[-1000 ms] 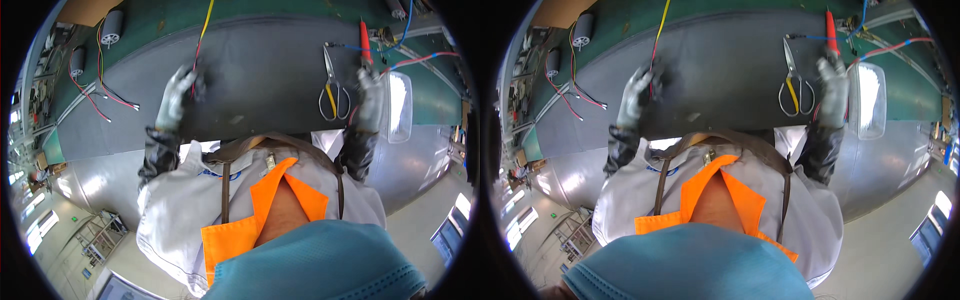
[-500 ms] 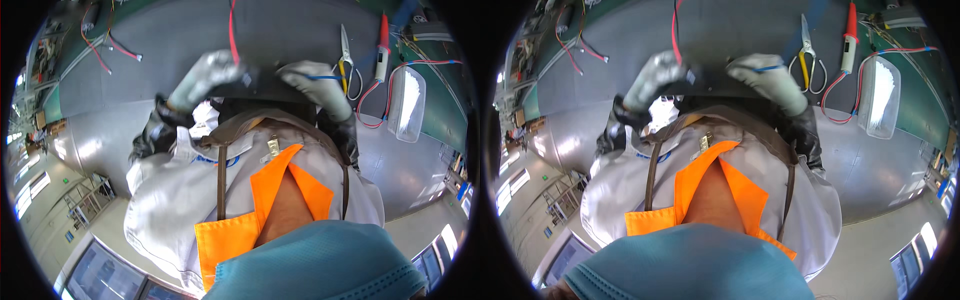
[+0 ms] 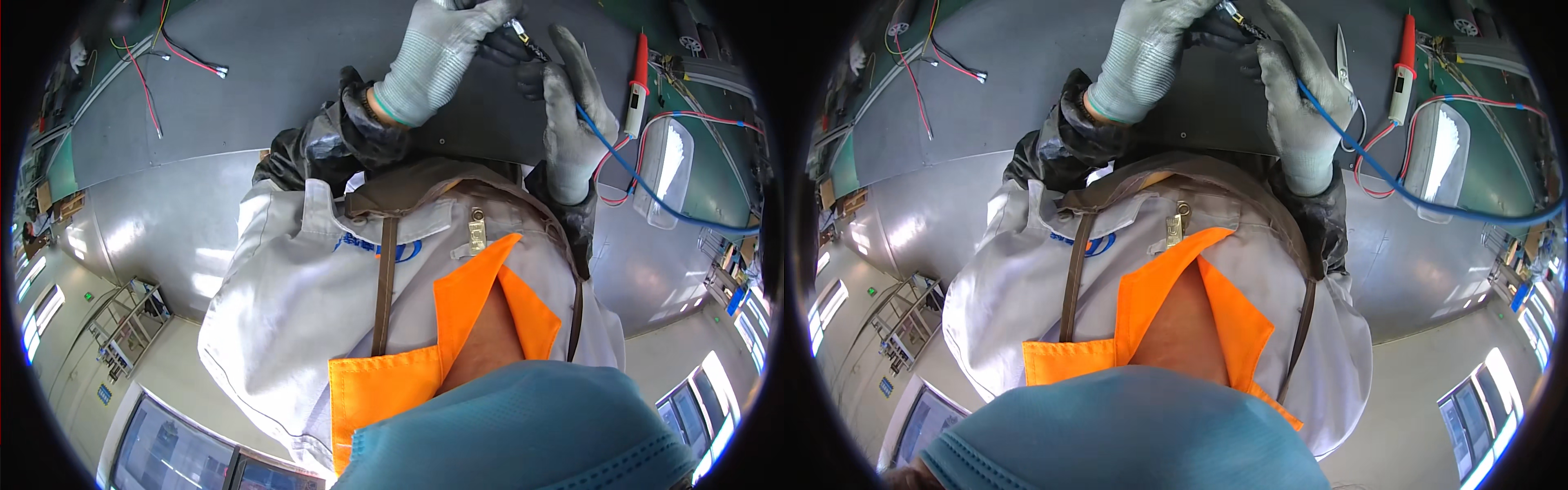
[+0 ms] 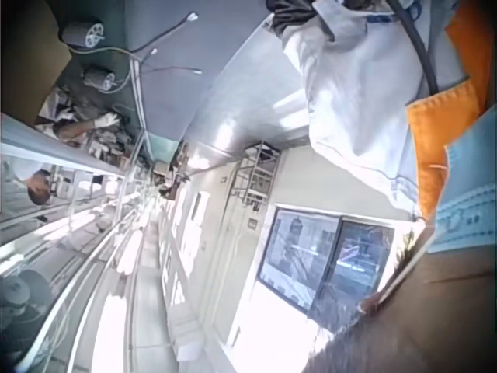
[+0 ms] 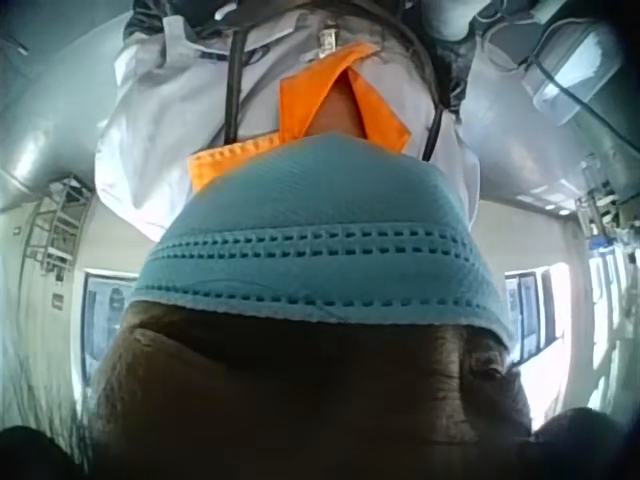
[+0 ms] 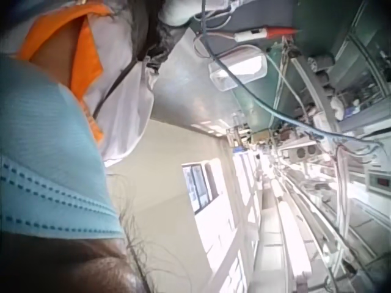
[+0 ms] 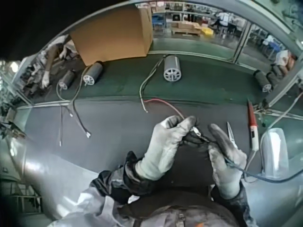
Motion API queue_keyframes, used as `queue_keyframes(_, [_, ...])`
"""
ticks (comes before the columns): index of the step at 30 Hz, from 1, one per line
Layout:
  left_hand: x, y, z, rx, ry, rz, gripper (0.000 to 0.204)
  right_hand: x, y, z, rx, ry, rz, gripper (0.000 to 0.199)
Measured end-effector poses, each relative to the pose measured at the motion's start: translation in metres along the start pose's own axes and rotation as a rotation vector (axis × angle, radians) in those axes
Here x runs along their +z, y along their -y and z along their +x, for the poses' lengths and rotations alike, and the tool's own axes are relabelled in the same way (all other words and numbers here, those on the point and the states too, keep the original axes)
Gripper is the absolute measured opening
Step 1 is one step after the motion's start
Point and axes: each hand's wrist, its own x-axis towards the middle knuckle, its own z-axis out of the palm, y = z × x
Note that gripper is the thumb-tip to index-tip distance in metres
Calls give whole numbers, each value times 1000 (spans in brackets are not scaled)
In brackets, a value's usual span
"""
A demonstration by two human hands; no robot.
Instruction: Assembling electrical components by stripping wires and attaching them to a motor-like object.
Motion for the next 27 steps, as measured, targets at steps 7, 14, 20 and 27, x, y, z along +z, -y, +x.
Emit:
queue_keyframes(7, [-11, 2, -5, 250, -2, 141, 25, 27, -7, -1, -296, -121, -291, 38])
queue_keyframes(14, [-16, 3, -10, 121, -25, -41, 30, 37, -31, -1, -310, -149, -149, 36])
queue_keyframes(20, [-19, 1, -5, 32, -132, -9, 27, 33, -34, 7, -252, -47, -200, 35])
queue_keyframes(27, [-29, 20, 5, 166, 12, 164, 18, 36, -63, 16, -265, -103, -230, 38])
